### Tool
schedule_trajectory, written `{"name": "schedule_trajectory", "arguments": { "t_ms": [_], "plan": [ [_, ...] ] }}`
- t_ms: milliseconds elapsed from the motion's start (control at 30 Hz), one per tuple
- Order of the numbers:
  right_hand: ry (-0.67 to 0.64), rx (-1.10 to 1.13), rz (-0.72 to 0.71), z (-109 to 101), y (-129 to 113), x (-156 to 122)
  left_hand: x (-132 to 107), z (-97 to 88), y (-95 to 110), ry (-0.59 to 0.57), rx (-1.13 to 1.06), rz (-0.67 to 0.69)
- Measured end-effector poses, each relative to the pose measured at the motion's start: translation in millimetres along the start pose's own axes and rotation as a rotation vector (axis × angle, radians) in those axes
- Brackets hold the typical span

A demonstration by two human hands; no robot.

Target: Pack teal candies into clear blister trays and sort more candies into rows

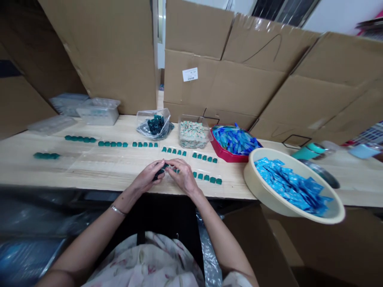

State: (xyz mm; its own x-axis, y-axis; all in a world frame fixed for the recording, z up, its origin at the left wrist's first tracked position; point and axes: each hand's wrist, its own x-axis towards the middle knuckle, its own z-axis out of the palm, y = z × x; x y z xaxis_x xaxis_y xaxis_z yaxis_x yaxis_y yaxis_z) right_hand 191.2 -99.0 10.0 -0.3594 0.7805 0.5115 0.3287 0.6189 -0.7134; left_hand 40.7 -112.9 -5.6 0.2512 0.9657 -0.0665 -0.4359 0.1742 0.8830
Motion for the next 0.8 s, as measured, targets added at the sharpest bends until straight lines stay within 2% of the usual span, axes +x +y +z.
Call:
{"name": "schedule_trajectory", "arguments": {
  "t_ms": [67, 233, 333, 433, 533, 667, 800],
  "plan": [
    [0.035, 0.078, 0.060, 4.5, 0.6, 3.4, -1.5, 1.9, 2.2, 0.000, 0.014, 0.006],
    [0.181, 0.285, 0.347, 8.0, 10.0, 4.0, -6.2, -1.6, 4.3, 0.086, 0.169, 0.103],
    [0.175, 0.345, 0.396, 9.4, 12.1, 2.9, -4.8, -4.1, 1.4, 0.149, 0.354, 0.129],
    [0.165, 0.325, 0.386, 12.6, 10.3, 2.1, -0.9, -3.4, -0.8, 0.241, 0.582, 0.289],
    [0.208, 0.191, 0.294, 14.9, 6.9, 0.8, 1.5, -0.9, -1.1, 0.282, 0.748, 0.477],
    [0.219, -0.031, 0.142, 15.4, 3.0, -1.5, 1.6, 0.4, -0.9, 0.250, 0.812, 0.556],
    [0.183, -0.014, 0.159, 16.3, 2.6, -1.9, 2.4, -2.1, -1.9, 0.245, 0.875, 0.596]
  ]
}}
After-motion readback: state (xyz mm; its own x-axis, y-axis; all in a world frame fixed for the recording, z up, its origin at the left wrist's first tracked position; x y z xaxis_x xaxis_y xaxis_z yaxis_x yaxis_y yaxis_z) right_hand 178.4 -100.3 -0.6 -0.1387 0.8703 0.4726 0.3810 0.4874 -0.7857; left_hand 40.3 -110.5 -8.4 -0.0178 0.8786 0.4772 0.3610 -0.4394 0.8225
